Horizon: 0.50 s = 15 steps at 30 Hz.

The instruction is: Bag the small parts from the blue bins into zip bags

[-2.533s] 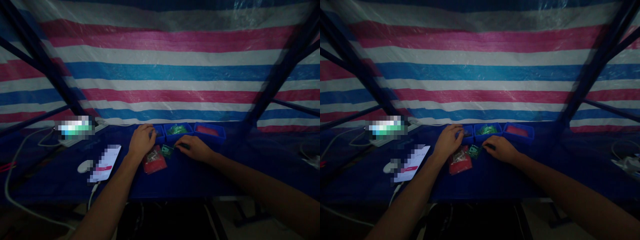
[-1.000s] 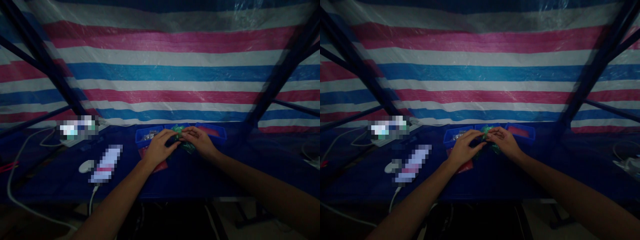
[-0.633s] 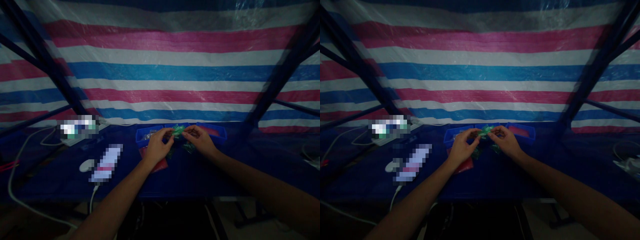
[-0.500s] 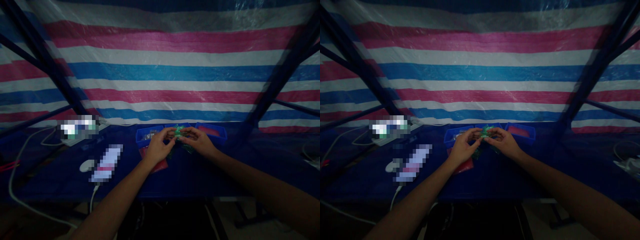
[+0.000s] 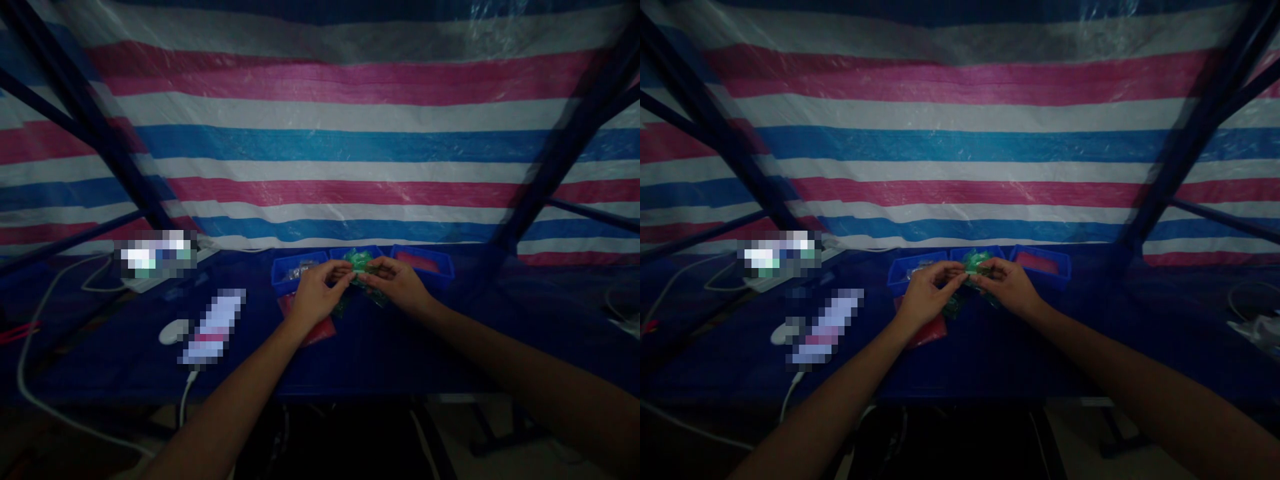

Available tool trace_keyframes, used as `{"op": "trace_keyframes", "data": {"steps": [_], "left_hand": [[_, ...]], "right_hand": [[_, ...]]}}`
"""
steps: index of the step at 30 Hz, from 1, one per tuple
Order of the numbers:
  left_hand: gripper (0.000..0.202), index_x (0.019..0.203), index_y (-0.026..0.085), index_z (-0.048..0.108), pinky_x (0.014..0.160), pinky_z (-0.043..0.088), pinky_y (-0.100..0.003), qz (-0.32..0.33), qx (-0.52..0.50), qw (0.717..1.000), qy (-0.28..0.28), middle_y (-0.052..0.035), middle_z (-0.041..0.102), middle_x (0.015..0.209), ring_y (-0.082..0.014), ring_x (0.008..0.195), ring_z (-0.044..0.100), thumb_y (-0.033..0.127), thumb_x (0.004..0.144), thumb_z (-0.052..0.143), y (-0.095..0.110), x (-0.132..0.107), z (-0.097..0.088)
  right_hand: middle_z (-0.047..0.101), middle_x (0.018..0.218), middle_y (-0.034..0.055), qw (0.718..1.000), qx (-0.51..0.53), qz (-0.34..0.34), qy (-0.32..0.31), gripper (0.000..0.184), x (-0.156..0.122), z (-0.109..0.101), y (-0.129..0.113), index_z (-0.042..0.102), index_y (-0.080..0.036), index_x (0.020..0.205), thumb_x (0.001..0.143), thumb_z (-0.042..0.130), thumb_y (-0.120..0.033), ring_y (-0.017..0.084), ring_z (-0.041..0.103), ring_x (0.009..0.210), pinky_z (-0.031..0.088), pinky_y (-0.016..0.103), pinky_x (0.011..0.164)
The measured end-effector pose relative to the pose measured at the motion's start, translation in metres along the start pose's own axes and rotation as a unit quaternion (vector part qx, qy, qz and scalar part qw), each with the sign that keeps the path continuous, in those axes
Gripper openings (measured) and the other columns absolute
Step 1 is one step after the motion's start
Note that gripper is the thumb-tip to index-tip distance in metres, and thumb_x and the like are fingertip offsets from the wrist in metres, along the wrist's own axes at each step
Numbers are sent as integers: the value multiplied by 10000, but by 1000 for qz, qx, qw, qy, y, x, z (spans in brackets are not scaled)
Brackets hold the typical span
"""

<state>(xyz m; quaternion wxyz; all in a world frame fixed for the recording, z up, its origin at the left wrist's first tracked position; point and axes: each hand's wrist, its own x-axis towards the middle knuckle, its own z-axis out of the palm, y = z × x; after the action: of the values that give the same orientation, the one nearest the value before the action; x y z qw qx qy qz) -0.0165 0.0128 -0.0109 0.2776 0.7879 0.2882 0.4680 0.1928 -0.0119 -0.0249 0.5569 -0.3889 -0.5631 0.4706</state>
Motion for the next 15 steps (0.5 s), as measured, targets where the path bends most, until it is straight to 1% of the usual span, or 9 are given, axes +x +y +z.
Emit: {"op": "trace_keyframes", "data": {"steps": [2,3,6,7,9,10,12,15], "left_hand": [[263,1209,222,677,867,639,-396,3,13,1000,5,-55,787,1026,-203,924,767,289,955,697,2,1,-1],[263,1205,221,678,855,634,-387,10,33,999,12,-51,781,1015,-197,909,761,276,948,705,4,1,-1],[158,1094,222,727,838,615,-384,40,122,991,29,-42,755,979,-185,865,731,278,949,705,10,1,-3],[150,1087,225,736,825,612,-379,46,134,990,25,-41,750,971,-182,857,725,291,960,692,11,1,-3],[208,1157,236,728,810,615,-366,54,120,991,-3,-43,751,995,-178,864,725,320,974,678,14,0,-3],[252,1200,239,716,817,618,-364,58,106,993,-21,-48,751,1032,-177,880,727,333,968,689,14,-1,-3],[330,1246,242,697,846,621,-371,67,87,993,-42,-64,740,1120,-183,931,727,355,938,729,14,-2,-3],[399,1267,251,684,863,618,-388,74,95,992,-40,-72,723,1173,-202,991,714,359,895,779,12,-2,-3]], "right_hand": [[753,866,7,1000,0,1,3,445,0,0,1,678,-230,935,648,937,-451,169,706,716,599,300,647],[748,869,4,1000,-2,-1,8,444,1,0,1,666,-232,932,655,933,-453,167,705,719,596,297,645],[717,839,-10,999,-27,-17,32,417,2,-1,4,621,-238,950,732,879,-483,150,676,663,569,279,590],[704,823,-17,998,-38,-24,43,406,2,-1,4,605,-240,960,760,856,-489,141,661,634,555,271,568],[692,824,-22,997,-49,-34,52,396,2,-1,5,586,-242,976,787,836,-485,133,652,617,545,264,560],[700,849,-17,997,-46,-39,48,399,1,0,5,586,-243,983,785,840,-479,137,664,642,555,269,583],[725,927,3,998,-30,-44,28,404,-1,2,3,606,-246,999,772,854,-469,161,705,752,588,291,676],[756,1025,37,999,-7,-43,-10,368,-4,5,-4,672,-249,1050,810,825,-482,205,732,939,606,346,836]]}}
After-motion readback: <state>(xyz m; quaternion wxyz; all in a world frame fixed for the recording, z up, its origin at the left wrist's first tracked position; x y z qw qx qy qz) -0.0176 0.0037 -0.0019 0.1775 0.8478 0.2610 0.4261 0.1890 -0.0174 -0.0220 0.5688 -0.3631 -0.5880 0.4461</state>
